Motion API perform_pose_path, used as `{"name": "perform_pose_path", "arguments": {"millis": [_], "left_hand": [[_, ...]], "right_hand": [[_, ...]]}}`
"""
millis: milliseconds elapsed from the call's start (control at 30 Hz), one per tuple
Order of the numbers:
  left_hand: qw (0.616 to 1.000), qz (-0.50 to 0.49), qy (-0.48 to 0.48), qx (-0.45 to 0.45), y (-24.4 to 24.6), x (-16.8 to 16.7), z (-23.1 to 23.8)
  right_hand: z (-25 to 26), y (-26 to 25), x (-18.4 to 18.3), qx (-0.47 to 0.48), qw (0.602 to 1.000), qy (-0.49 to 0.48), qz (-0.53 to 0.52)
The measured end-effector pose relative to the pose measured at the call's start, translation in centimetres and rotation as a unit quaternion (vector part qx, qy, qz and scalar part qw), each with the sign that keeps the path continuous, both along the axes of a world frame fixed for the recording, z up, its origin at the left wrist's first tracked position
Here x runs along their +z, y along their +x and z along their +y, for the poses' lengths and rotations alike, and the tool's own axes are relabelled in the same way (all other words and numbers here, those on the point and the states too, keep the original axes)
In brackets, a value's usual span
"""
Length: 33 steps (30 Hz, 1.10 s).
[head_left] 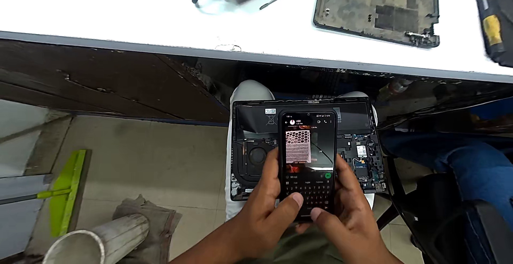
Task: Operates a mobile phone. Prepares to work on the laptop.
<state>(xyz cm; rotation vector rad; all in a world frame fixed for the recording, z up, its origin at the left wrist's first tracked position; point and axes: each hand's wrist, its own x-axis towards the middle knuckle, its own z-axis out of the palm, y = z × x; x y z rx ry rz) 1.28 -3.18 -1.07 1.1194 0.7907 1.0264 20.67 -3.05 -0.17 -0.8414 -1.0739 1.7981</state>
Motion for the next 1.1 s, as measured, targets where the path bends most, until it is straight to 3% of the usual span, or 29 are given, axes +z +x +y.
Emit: {"name": "perform_pose_path", "arguments": {"millis": [533,767,1100], "left_hand": [[0.995,0.017,-0.031,0.090,1.3,0.1,-0.1],[1.000,-0.016,-0.004,-0.016,-0.4,-0.5,0.1],[0.999,-0.024,-0.005,-0.037,-0.6,-0.6,0.0]], "right_hand": [[0.1,-0.1,-0.3,0.014,1.000,0.007,0.011],[0.2,0.2,-0.4,0.015,0.999,0.007,0.030],[0.3,0.2,-0.4,0.006,0.999,0.005,0.033]]}}
